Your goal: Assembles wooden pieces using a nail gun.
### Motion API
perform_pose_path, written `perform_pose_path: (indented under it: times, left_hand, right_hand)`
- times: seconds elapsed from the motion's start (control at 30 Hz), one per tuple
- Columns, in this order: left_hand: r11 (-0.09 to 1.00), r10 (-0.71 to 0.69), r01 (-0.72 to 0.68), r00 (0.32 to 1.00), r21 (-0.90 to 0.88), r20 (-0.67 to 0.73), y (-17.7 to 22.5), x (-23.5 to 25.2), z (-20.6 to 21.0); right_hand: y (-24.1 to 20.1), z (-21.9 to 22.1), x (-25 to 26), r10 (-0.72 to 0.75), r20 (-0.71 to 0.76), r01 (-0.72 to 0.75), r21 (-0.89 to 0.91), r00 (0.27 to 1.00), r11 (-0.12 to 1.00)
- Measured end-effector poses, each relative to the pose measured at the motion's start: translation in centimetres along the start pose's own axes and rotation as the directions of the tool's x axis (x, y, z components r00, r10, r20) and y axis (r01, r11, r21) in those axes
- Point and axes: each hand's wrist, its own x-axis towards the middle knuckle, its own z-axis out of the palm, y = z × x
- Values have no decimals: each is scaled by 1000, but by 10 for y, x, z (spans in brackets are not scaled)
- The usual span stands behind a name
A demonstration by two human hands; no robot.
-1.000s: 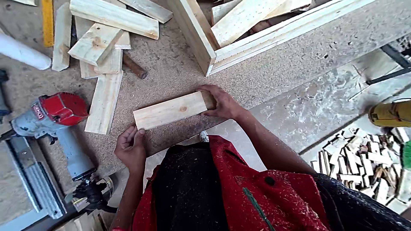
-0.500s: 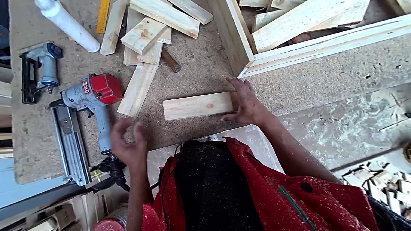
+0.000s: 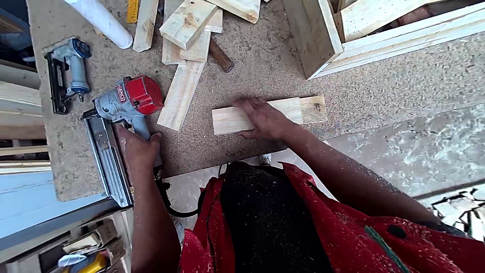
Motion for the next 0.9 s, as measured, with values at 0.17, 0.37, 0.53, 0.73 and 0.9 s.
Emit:
perform_pose_path:
  times: [0.17,0.37,0.53,0.73,0.9]
  left_hand:
    - [998,48,-47,999,-30,6,-4,10,3]
    - [974,153,-136,985,-179,83,-18,-14,-29]
    - [843,376,-225,897,-489,235,-18,-99,-103]
    - [582,509,102,728,-806,460,9,-153,-103]
    - [646,500,166,645,-745,577,35,-152,-76]
  right_hand:
    - [0,3,-1,-14,-21,13,-40,1000,999]
    - [-1,5,-1,-20,-24,18,-76,1000,997]
    - [-1,2,-1,-4,2,5,-66,1000,998]
    - [1,3,1,-7,-18,7,-33,1000,999]
    - [0,-1,1,-3,12,3,-24,1000,1000]
